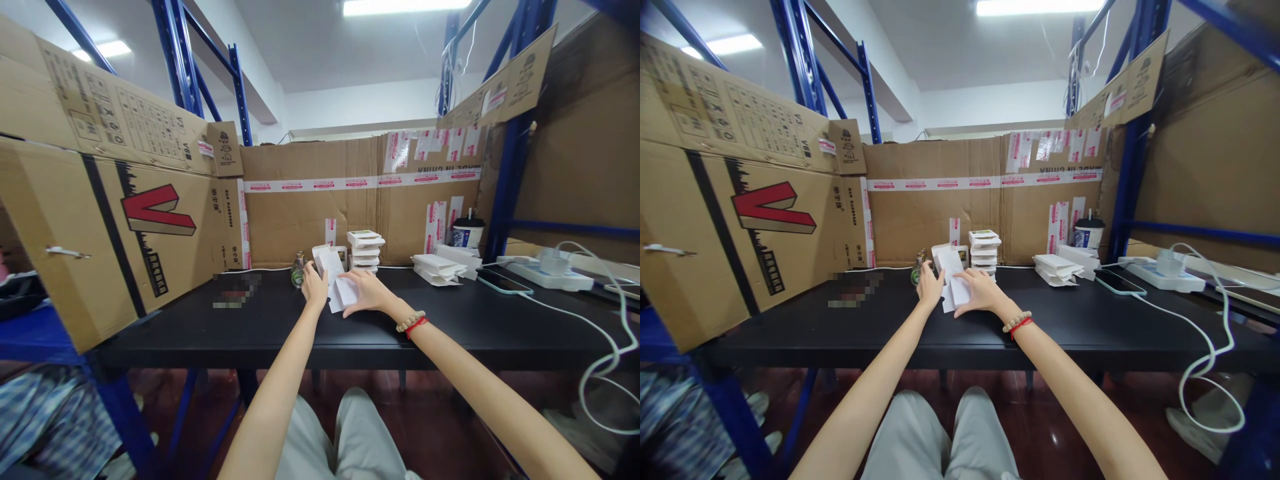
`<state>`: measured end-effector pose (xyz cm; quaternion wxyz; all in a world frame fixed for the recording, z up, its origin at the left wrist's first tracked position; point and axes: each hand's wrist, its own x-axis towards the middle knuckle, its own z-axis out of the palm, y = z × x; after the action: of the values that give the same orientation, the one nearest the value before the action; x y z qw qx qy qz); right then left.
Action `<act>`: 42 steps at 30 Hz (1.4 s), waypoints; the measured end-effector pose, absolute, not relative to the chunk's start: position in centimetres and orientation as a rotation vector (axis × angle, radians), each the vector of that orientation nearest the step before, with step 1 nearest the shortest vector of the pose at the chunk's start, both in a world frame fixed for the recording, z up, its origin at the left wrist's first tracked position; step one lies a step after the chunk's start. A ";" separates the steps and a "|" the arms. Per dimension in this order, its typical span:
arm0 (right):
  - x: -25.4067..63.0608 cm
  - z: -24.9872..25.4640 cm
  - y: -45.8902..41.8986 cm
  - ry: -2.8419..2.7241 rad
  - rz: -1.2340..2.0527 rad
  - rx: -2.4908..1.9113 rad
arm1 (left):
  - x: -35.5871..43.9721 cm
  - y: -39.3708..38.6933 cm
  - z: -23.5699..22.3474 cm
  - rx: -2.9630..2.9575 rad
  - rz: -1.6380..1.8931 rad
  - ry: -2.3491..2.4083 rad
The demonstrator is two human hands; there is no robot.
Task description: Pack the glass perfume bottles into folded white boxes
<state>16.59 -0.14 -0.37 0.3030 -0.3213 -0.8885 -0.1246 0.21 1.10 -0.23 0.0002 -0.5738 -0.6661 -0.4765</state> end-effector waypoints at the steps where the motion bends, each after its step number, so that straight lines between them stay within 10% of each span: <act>1: 16.6 -0.2 -0.2 -2.342 -0.346 -0.845 | 0.1 1.2 -0.2 -1.787 -1.520 -2.141; 42: 16.9 -0.6 -0.2 -1.979 0.046 -0.892 | 0.8 1.9 -0.8 -2.131 -1.522 -1.396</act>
<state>16.88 -0.25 -0.60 0.4665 -0.3635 -0.8062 0.0189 0.76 1.91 -0.84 0.0866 -0.7153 -0.4687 -0.5110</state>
